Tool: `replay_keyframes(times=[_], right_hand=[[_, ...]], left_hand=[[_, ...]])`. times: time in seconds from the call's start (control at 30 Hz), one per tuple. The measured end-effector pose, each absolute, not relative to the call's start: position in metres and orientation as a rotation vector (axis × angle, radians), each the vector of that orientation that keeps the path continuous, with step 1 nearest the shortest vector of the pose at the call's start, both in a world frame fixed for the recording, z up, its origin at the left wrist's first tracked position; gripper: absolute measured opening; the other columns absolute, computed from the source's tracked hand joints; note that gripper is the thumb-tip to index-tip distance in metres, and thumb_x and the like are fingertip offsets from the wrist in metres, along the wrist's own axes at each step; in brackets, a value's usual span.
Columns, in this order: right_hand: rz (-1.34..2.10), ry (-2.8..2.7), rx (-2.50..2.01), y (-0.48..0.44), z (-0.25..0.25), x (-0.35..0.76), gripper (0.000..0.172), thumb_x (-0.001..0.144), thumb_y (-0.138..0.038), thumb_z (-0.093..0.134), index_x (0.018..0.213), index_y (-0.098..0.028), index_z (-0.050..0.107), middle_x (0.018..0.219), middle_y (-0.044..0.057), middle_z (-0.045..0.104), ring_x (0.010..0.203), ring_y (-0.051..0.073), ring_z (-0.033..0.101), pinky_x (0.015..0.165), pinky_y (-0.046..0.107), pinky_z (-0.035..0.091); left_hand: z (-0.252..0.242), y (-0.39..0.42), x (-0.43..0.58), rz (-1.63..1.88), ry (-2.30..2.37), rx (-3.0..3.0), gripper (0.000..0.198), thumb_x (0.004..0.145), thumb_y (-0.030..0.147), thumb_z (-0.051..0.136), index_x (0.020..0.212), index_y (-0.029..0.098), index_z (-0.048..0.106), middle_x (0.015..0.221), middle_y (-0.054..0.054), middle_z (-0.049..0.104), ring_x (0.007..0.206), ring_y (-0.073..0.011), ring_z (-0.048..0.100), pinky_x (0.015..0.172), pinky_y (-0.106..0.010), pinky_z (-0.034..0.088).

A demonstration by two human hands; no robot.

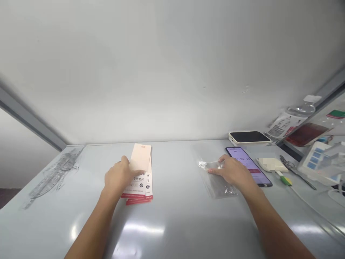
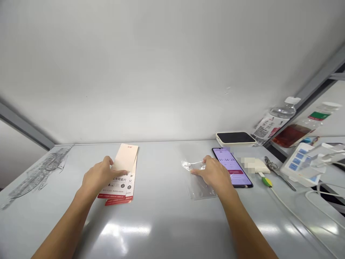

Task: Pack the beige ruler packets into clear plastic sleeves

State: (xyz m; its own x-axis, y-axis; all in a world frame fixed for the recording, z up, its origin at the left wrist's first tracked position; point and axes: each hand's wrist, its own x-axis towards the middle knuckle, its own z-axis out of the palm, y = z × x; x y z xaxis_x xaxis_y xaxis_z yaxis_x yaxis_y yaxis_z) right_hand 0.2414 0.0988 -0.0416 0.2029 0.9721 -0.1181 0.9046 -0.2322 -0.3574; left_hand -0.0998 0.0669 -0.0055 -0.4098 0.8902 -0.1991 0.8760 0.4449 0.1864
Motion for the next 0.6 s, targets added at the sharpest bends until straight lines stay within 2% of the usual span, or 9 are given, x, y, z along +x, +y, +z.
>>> replay_keyframes(times=[0.1, 0.2, 0.33, 0.4, 0.47, 0.6], right_hand=[[0.480, -1.785, -2.258, 0.099, -0.042, 0.242, 0.053, 0.060, -0.055, 0.057, 0.098, -0.019, 0.052, 0.081, 0.007, 0.060, 0.073, 0.024, 0.056, 0.055, 0.031, 0.038], [0.577, -1.747, -2.173, 0.100, -0.039, 0.244, 0.056, 0.059, -0.049, 0.061, 0.105, -0.018, 0.053, 0.075, 0.004, 0.057, 0.069, 0.022, 0.055, 0.056, 0.030, 0.039], [0.933, -1.724, -1.820, 0.097, -0.026, 0.239, 0.042, 0.067, -0.043, 0.056, 0.100, -0.017, 0.061, 0.054, -0.004, 0.040, 0.050, 0.013, 0.044, 0.052, 0.027, 0.037], [0.972, -1.666, -1.661, 0.091, -0.019, 0.231, 0.040, 0.070, -0.041, 0.054, 0.102, -0.019, 0.062, 0.051, -0.006, 0.033, 0.046, 0.011, 0.036, 0.050, 0.026, 0.035], [0.915, -1.591, -1.560, 0.083, -0.015, 0.217, 0.043, 0.072, -0.038, 0.052, 0.110, -0.018, 0.059, 0.052, -0.006, 0.029, 0.047, 0.010, 0.033, 0.050, 0.026, 0.035], [0.837, -1.562, -1.450, 0.062, -0.015, 0.183, 0.052, 0.076, -0.035, 0.047, 0.125, -0.016, 0.048, 0.054, -0.005, 0.031, 0.048, 0.010, 0.033, 0.051, 0.025, 0.038]], left_hand=[[-0.006, 0.066, -0.100, 0.131, 2.424, 1.526, 0.055, 0.059, 0.061, 0.052, 0.094, 0.020, 0.042, 0.079, -0.009, 0.062, 0.065, -0.0245, 0.058, 0.051, -0.029, 0.036], [-0.005, 0.066, -0.099, 0.304, 2.348, 1.512, 0.057, 0.062, 0.056, 0.054, 0.105, 0.021, 0.039, 0.078, -0.007, 0.063, 0.060, -0.0222, 0.058, 0.049, -0.028, 0.037], [0.004, 0.066, -0.091, 0.704, 2.068, 1.476, 0.063, 0.066, 0.048, 0.056, 0.120, 0.026, 0.033, 0.085, -0.003, 0.065, 0.061, -0.0185, 0.061, 0.050, -0.026, 0.043], [0.008, 0.063, -0.080, 0.863, 1.899, 1.423, 0.056, 0.067, 0.048, 0.056, 0.116, 0.024, 0.041, 0.083, -0.003, 0.066, 0.063, -0.0184, 0.062, 0.052, -0.026, 0.046], [0.010, 0.056, -0.065, 0.953, 1.712, 1.357, 0.047, 0.068, 0.050, 0.055, 0.103, 0.019, 0.051, 0.078, -0.004, 0.066, 0.062, -0.0189, 0.062, 0.052, -0.028, 0.047], [0.001, 0.036, -0.030, 1.009, 1.308, 1.310, 0.036, 0.075, 0.047, 0.050, 0.097, 0.017, 0.052, 0.073, -0.003, 0.063, 0.060, -0.0172, 0.060, 0.051, -0.027, 0.046]])
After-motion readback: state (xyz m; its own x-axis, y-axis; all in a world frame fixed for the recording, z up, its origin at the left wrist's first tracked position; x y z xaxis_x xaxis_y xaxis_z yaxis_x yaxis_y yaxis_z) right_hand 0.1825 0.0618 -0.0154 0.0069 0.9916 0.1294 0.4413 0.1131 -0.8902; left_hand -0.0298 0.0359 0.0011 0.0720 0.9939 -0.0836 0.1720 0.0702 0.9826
